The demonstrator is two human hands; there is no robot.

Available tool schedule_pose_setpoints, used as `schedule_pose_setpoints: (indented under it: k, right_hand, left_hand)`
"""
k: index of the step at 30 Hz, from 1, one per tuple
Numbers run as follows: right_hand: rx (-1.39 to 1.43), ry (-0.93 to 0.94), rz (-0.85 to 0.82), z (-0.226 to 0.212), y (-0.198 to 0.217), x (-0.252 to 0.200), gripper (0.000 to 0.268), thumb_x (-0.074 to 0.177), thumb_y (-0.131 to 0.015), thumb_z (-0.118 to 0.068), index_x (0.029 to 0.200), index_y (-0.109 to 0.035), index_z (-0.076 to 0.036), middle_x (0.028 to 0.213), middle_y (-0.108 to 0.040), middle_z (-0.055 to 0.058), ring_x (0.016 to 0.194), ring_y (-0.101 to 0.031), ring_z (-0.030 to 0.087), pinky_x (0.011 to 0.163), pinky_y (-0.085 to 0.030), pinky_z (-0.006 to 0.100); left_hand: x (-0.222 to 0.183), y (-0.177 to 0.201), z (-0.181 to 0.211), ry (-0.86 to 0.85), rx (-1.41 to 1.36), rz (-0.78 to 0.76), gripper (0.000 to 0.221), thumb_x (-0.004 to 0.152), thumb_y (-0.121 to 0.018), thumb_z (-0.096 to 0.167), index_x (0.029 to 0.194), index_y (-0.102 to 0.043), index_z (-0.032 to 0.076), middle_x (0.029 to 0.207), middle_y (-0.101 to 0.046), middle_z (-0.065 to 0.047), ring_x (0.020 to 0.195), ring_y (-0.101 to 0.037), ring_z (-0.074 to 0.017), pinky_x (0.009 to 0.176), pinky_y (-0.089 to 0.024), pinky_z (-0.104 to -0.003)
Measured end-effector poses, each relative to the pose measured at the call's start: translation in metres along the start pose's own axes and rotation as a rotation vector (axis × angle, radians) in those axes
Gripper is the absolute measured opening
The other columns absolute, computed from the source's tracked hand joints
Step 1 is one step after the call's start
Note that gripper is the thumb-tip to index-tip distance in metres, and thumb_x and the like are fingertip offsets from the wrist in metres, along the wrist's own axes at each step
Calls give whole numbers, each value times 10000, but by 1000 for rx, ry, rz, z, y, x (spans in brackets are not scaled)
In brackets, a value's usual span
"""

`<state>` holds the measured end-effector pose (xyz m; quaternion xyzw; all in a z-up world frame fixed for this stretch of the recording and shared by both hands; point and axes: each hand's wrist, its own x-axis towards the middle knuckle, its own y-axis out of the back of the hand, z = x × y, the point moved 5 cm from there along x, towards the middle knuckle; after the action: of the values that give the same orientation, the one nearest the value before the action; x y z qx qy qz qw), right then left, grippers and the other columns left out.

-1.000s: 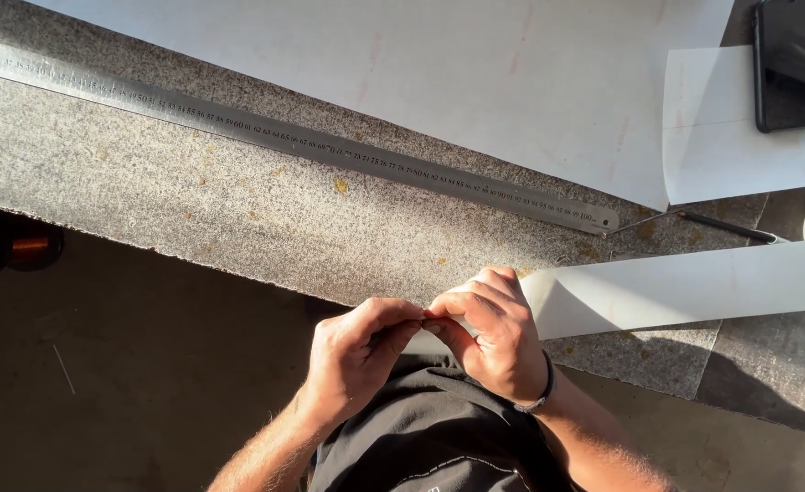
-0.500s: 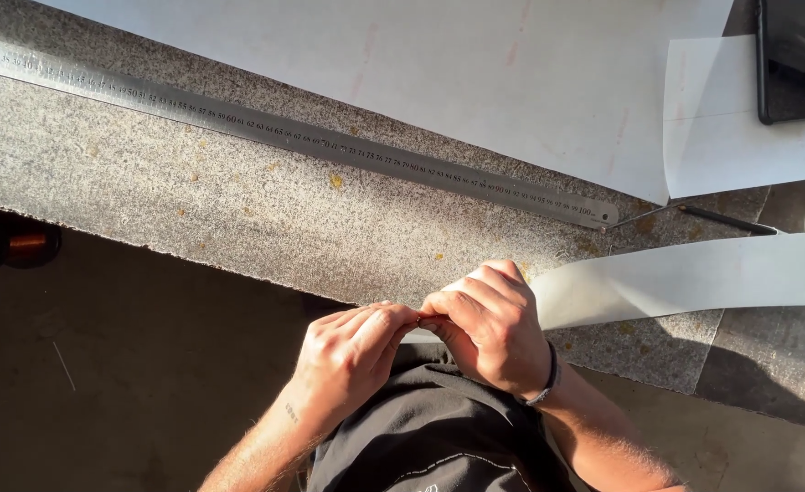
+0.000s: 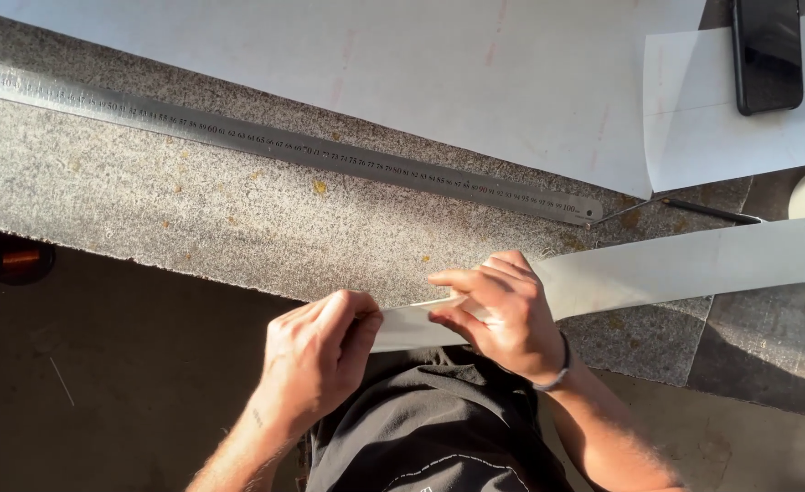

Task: Measuring and marking a strip of white material with a ruler and pencil, followed by folding the material.

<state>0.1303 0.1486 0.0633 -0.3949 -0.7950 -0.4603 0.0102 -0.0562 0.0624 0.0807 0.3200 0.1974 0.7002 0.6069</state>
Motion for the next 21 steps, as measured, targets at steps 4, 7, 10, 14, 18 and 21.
schedule_pose_setpoints:
  k: [4,7,10,14,18,21]
  right_hand:
    - [195,-114,-74,-1,10,-1,187,887,-816,-201,1014,-695,-137,855,-737,-53,737,-606,140,906,-363,329]
    - [210,-107,-20,-9,16,3,91,926,-746,-209,954,-741,-123,883,-757,-46,767,-644,130,897,-349,317]
    - [167,-146,10,-9,19,2,115,948,-707,-237,913,-751,-136,841,-747,-62,737,-632,119,882,-349,309]
    - [16,-170,29,-8,22,2,247,976,-650,-332,781,-679,-183,708,-658,-105,649,-563,131,855,-356,340]
    - [-28,-103,42,-8,25,9,425,989,-570,-428,670,-658,-162,590,-578,-60,595,-491,165,794,-354,367]
    - [-17,-88,39,1,20,4,496,944,-605,-493,596,-623,-139,533,-518,-37,550,-457,171,778,-348,376]
  left_hand:
    - [12,-7,7,-34,13,-149,75,932,-616,176,985,-637,127,848,-706,10,692,-674,-184,624,-527,-339]
    - [18,-19,21,-201,45,-97,135,985,-657,228,1050,-700,118,849,-722,16,698,-692,-170,659,-556,-334]
    - [18,-28,26,-253,103,-29,127,1021,-685,246,948,-693,142,707,-644,53,583,-593,-136,560,-487,-293]
    - [14,-36,24,-224,169,-60,154,1047,-618,235,907,-628,173,730,-614,50,608,-582,-147,527,-448,-292]
    - [17,-26,28,-201,201,-40,157,1036,-599,219,888,-641,193,731,-646,65,611,-619,-121,521,-466,-282]
    - [23,-18,22,-171,150,-63,163,1034,-621,257,899,-664,177,757,-668,46,653,-639,-143,601,-487,-291]
